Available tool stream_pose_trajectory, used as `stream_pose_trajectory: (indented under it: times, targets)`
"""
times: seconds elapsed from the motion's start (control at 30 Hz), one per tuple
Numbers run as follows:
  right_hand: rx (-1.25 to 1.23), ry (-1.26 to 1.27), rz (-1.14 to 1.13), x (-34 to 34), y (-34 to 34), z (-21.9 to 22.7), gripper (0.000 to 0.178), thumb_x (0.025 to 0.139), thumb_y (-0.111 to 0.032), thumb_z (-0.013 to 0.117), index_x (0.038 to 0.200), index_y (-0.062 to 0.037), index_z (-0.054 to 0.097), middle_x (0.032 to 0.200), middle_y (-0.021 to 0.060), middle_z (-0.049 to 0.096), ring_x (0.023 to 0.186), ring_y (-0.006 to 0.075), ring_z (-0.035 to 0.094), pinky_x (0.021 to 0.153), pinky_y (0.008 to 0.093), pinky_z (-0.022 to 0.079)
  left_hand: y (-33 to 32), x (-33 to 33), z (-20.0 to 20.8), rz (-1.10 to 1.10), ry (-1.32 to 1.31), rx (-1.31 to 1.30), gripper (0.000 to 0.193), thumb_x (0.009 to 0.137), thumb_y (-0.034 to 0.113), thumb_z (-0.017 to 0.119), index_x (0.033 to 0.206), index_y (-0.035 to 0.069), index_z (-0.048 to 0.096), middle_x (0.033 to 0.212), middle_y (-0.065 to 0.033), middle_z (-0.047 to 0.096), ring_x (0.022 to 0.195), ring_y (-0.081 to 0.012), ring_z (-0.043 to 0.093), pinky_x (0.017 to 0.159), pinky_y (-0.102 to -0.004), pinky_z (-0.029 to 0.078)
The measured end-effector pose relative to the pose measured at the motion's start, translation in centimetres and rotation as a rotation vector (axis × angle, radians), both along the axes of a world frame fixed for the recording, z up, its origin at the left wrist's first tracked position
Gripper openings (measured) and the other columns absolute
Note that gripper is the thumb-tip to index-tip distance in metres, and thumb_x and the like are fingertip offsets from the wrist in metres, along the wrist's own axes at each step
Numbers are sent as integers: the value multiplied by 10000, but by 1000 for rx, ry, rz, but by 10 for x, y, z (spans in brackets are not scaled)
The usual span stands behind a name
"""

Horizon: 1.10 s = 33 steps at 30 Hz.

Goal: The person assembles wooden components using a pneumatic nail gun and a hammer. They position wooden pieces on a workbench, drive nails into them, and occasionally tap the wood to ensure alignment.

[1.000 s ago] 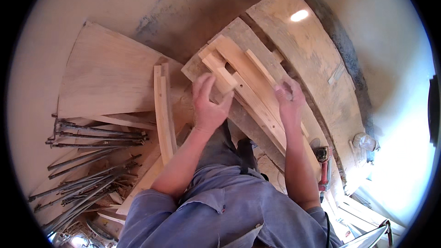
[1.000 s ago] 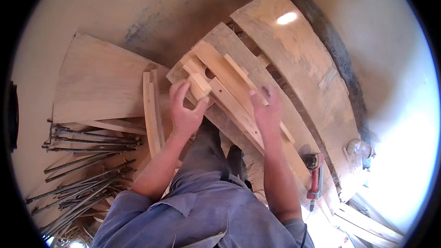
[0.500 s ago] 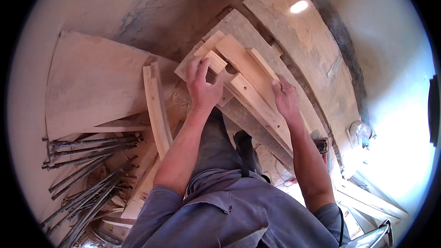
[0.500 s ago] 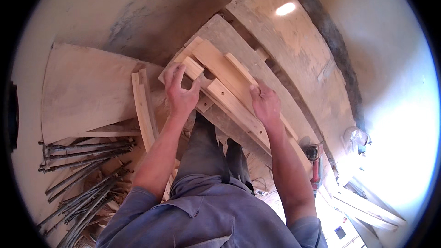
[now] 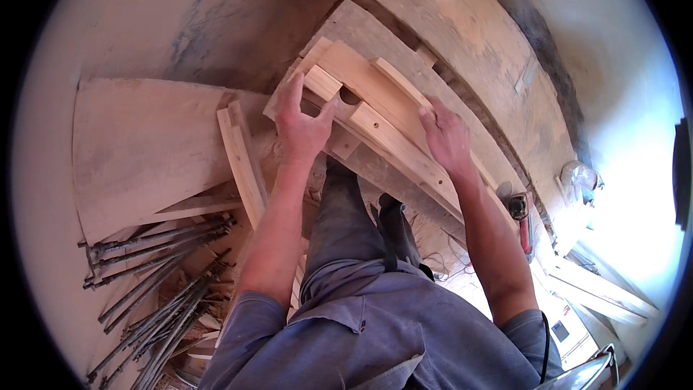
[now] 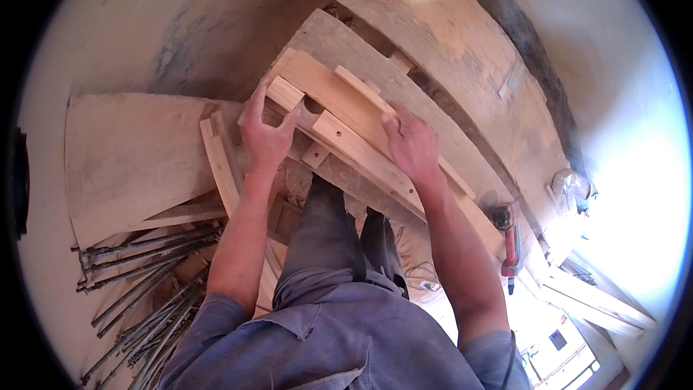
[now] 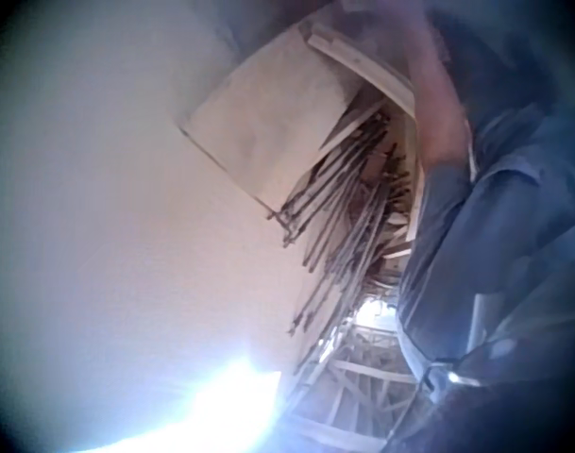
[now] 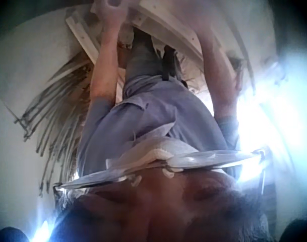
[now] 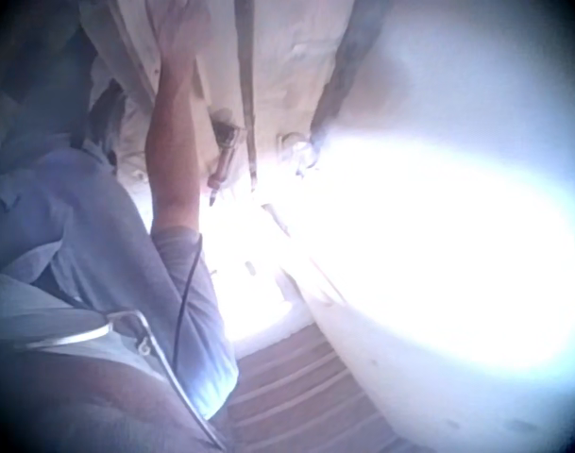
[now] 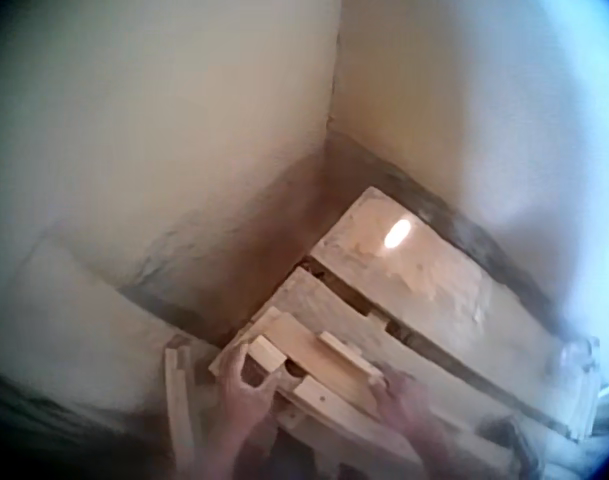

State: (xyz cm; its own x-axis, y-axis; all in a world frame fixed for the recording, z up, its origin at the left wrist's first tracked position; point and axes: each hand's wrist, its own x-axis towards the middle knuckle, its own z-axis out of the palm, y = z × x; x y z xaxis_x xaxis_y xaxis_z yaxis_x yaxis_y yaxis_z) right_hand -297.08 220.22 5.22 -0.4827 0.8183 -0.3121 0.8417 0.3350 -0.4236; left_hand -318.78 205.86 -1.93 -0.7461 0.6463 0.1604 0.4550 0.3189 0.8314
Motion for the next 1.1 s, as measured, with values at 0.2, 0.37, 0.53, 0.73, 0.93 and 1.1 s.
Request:
stream_pose_trajectory:
  times: [0.2,0.37,0.53,0.73,0.93,1.1]
  targets:
    - [-24,-48,0,-1,1,1,379,988,-372,548,1278,-145,641,955,211,709,946,414,677,815,508,512,1,-6,-3,-6,-10,-43,813,702,201,888,1382,-37,509,1296,-240,616,1210,-381,602,1044,-435,485]
    - [-54,-34,-8,-3,1,7,387,989,-382,547,1285,-150,640,964,212,714,964,409,679,824,501,514,0,-9,2,-37,-16,-102,808,712,210,880,1385,-33,505,1307,-241,605,1232,-386,579,1051,-446,476]
    - [-66,-62,-18,-4,0,7,399,990,-384,537,1294,-145,636,1007,213,717,993,402,680,850,492,517,-2,-7,5,-54,12,-127,806,724,219,877,1391,-31,501,1310,-240,603,1238,-388,573,1045,-451,476]
    - [-99,-84,8,1,7,8,435,986,-396,535,1320,-130,617,1136,223,696,1089,399,654,918,489,505,4,-6,12,-51,59,-138,821,723,220,888,1394,-50,498,1352,-249,590,1246,-368,590,1056,-417,479]
    - [17,217,52,87,28,8,505,935,-209,653,1399,-36,554,1374,194,614,1306,312,563,1107,399,408,0,-8,22,-106,-3,-227,809,756,229,867,1412,-53,486,1393,-245,565,1290,-341,563,1092,-404,451]
    - [31,-253,-431,274,34,28,528,892,-163,648,1394,-17,568,1387,217,601,1329,338,543,1123,411,399,-6,-30,11,-136,-352,-103,772,781,222,809,1436,-26,482,1385,-206,583,1288,-309,563,1100,-401,427]
